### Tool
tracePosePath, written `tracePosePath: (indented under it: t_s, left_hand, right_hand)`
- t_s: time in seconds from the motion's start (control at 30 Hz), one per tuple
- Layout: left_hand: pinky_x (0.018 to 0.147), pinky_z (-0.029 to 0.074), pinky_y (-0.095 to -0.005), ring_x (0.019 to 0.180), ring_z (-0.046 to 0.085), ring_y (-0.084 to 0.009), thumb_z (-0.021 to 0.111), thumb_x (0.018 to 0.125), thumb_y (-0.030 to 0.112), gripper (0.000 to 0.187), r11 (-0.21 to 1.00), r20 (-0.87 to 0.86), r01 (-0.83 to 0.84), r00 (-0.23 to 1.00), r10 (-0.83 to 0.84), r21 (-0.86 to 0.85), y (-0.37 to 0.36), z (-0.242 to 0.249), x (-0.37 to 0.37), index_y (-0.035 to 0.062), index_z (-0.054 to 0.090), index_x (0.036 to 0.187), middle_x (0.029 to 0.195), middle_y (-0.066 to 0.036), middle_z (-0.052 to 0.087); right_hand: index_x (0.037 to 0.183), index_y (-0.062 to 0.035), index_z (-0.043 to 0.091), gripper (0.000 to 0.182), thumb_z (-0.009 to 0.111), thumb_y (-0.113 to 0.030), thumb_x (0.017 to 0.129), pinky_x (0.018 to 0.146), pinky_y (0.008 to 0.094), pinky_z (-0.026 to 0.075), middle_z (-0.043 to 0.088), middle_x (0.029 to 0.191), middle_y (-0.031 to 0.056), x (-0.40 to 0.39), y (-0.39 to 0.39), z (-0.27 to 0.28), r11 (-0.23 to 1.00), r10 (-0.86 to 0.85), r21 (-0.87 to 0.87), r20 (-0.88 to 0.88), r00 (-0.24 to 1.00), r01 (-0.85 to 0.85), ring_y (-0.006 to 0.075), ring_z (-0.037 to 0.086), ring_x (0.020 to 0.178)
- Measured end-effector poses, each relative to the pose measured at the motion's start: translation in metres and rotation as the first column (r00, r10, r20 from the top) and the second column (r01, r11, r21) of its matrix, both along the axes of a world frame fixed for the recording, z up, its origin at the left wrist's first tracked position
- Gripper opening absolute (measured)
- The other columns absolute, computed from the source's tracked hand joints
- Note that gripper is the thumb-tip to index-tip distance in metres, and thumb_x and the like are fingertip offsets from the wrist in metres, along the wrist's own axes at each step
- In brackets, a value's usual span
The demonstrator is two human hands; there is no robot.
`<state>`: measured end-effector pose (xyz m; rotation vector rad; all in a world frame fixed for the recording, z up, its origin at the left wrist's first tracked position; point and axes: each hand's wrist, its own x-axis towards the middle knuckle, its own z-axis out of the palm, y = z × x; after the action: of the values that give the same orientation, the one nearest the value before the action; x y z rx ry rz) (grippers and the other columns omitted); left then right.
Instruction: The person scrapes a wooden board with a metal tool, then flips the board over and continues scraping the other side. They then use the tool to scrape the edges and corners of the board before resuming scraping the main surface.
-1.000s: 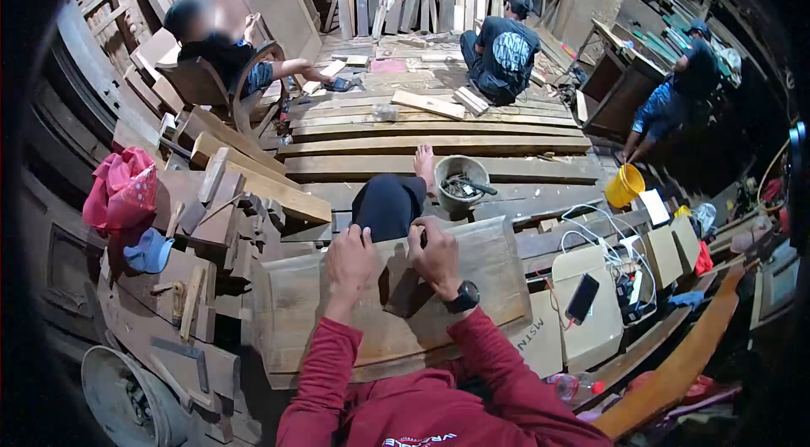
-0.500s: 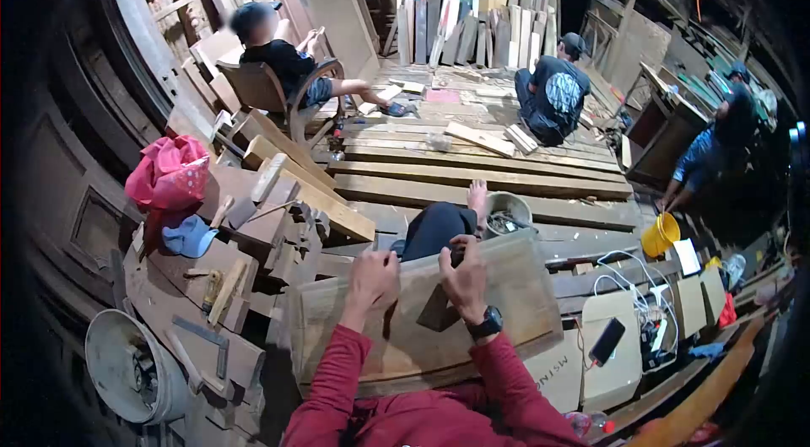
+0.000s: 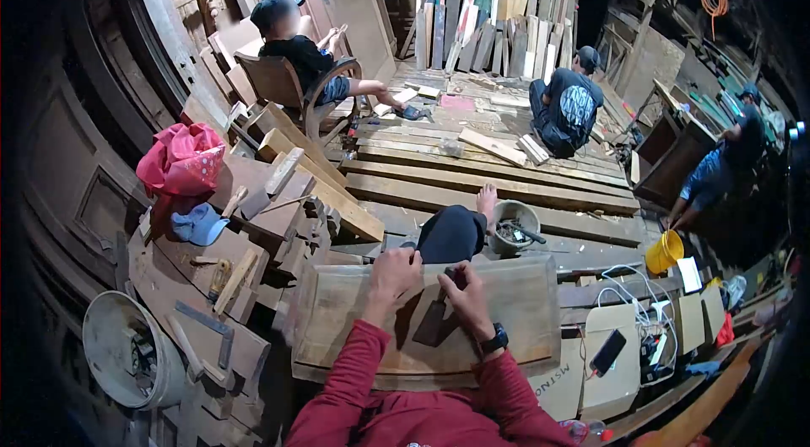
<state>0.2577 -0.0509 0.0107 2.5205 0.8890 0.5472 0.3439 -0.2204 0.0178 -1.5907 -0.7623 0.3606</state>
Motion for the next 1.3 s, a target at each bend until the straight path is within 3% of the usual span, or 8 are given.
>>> tracePosePath:
  t_s: [0.17,0.37,0.67,0.97,1.07,1.13,1.27,1.3]
  left_hand:
    - [0.076,0.057,-0.052,0.085,0.07,-0.0441,0.062,0.095,0.031,0.033,0.997,0.038,-0.042,0.998,0.044,-0.061,-0.001,0.001,-0.002,0.0015,0.075,0.089,0.088,-0.025,0.071]
    - [0.073,0.054,-0.0526,0.083,0.068,-0.0448,0.064,0.095,0.029,0.03,0.998,0.141,-0.036,0.989,0.042,-0.046,-0.001,0.002,-0.008,0.0019,0.073,0.086,0.086,-0.024,0.07]
    - [0.075,0.055,-0.051,0.083,0.069,-0.0429,0.062,0.097,0.031,0.034,0.998,0.125,-0.047,0.991,0.051,-0.034,-0.001,0.003,-0.009,0.0017,0.073,0.084,0.087,-0.022,0.072]
    - [0.077,0.054,-0.0518,0.085,0.068,-0.0441,0.061,0.097,0.031,0.034,0.998,0.068,-0.028,0.997,0.031,-0.049,-0.001,0.004,-0.009,0.0008,0.072,0.086,0.087,-0.024,0.071]
    - [0.077,0.054,-0.0522,0.085,0.068,-0.0444,0.061,0.097,0.032,0.035,0.998,0.035,-0.041,0.998,0.042,-0.052,0.0,0.004,-0.006,0.0011,0.072,0.086,0.088,-0.025,0.07]
    - [0.078,0.054,-0.0525,0.086,0.068,-0.0447,0.061,0.097,0.033,0.036,0.997,0.03,-0.05,0.998,0.052,-0.054,-0.001,0.004,-0.006,0.0014,0.073,0.087,0.088,-0.025,0.07]
    - [0.075,0.054,-0.0535,0.084,0.068,-0.0453,0.062,0.096,0.035,0.037,0.996,0.033,-0.084,0.996,0.085,-0.024,0.003,-0.015,0.0,0.0021,0.074,0.086,0.087,-0.024,0.071]
    - [0.074,0.054,-0.0537,0.083,0.068,-0.0453,0.062,0.097,0.036,0.037,0.998,0.031,-0.067,0.997,0.067,-0.005,0.004,-0.015,0.001,0.0022,0.074,0.086,0.085,-0.024,0.071]
  right_hand:
    - [0.1,-0.0004,0.064,0.023,0.077,-0.017,0.092,0.069,0.0346,0.053,0.067,0.085,0.0133,-0.009,0.006,-0.012,0.997,-0.061,0.046,0.104,0.993,0.056,0.0259,0.067,0.074]
    - [0.106,-0.001,0.06,0.021,0.072,-0.016,0.096,0.071,0.035,0.054,0.067,0.085,0.0113,-0.006,0.009,-0.016,0.996,-0.007,0.084,0.157,0.988,-0.007,0.0247,0.068,0.076]
    - [0.111,0.0013,0.058,0.018,0.066,-0.012,0.102,0.073,0.0305,0.056,0.072,0.089,0.0121,0.001,0.005,-0.005,0.953,0.303,0.045,-0.033,0.953,-0.301,0.0141,0.071,0.086]
    - [0.146,-0.007,0.044,0.05,0.064,-0.004,0.1,0.086,0.0289,0.055,0.068,0.116,0.0117,0.007,0.003,-0.004,0.854,0.518,0.324,-0.442,0.732,-0.408,0.0157,0.067,0.096]
    - [0.141,-0.0057,0.047,0.042,0.061,-0.008,0.102,0.086,0.0289,0.055,0.069,0.112,0.012,0.018,0.004,-0.011,0.907,0.409,0.251,-0.336,0.849,-0.338,0.0165,0.068,0.095]
    - [0.136,-0.0035,0.05,0.034,0.058,-0.005,0.103,0.087,0.0322,0.057,0.066,0.107,0.0095,0.018,0.007,-0.002,0.883,0.374,0.432,-0.415,0.829,-0.183,0.0169,0.067,0.096]
    - [0.143,-0.0061,0.043,0.039,0.055,-0.007,0.105,0.084,0.0323,0.058,0.061,0.107,0.0091,0.014,0.013,0.0,0.876,0.088,0.457,-0.466,0.881,0.154,0.0189,0.067,0.093]
    - [0.143,-0.0066,0.044,0.039,0.055,-0.006,0.105,0.084,0.0319,0.058,0.061,0.107,0.0087,0.009,0.012,0.005,0.913,0.074,0.402,-0.347,0.935,0.077,0.0178,0.066,0.094]
